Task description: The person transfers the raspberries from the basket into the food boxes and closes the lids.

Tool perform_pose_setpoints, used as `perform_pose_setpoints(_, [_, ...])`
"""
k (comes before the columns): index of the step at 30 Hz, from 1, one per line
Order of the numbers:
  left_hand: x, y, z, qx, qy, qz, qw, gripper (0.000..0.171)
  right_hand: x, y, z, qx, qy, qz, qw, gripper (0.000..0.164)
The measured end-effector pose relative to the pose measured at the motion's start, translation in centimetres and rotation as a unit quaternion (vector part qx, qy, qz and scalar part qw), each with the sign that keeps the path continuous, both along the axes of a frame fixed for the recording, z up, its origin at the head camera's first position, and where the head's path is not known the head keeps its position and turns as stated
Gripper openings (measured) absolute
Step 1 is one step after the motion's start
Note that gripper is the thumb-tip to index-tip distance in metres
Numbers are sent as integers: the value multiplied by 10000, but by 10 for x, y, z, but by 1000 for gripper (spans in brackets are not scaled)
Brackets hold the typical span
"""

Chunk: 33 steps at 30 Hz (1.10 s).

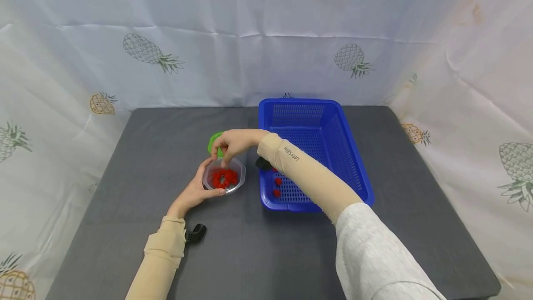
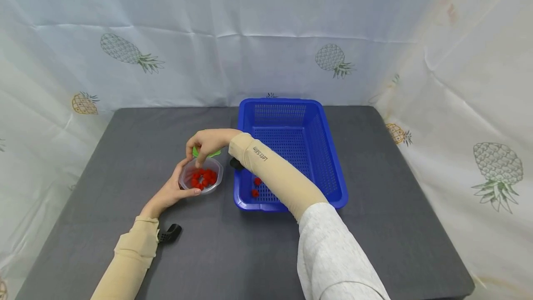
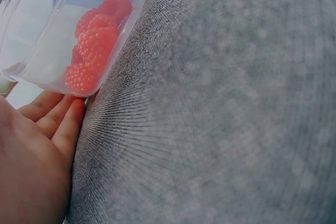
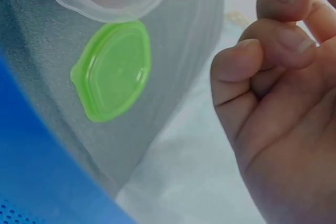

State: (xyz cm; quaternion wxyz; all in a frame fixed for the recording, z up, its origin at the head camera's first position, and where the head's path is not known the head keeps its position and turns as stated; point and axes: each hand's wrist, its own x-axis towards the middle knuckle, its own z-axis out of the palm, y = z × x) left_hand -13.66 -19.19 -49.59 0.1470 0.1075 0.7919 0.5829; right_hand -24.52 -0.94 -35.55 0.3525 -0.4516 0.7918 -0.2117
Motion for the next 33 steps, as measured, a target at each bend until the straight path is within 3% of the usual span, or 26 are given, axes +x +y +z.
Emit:
perform_pose_setpoints(8, [0, 1, -3, 118, 97, -5, 9999, 92, -2, 33, 12, -989, -410, -354, 9936, 27])
perform_pose_setpoints(19, [-5, 0, -4, 231, 429, -89, 9988, 92, -10, 103, 17, -1781, -738, -1602, 9681, 25])
perform_pose_setpoints(25, [-5, -2, -4, 338, 526, -172, 9979, 91, -11, 131, 4, -1934, -1023, -2126, 9523, 30])
perform_pose_setpoints(33, [-5, -2, -7, 378, 533, -150, 9978, 90, -13, 153, -24, -1844, -1230, -2756, 9354, 22])
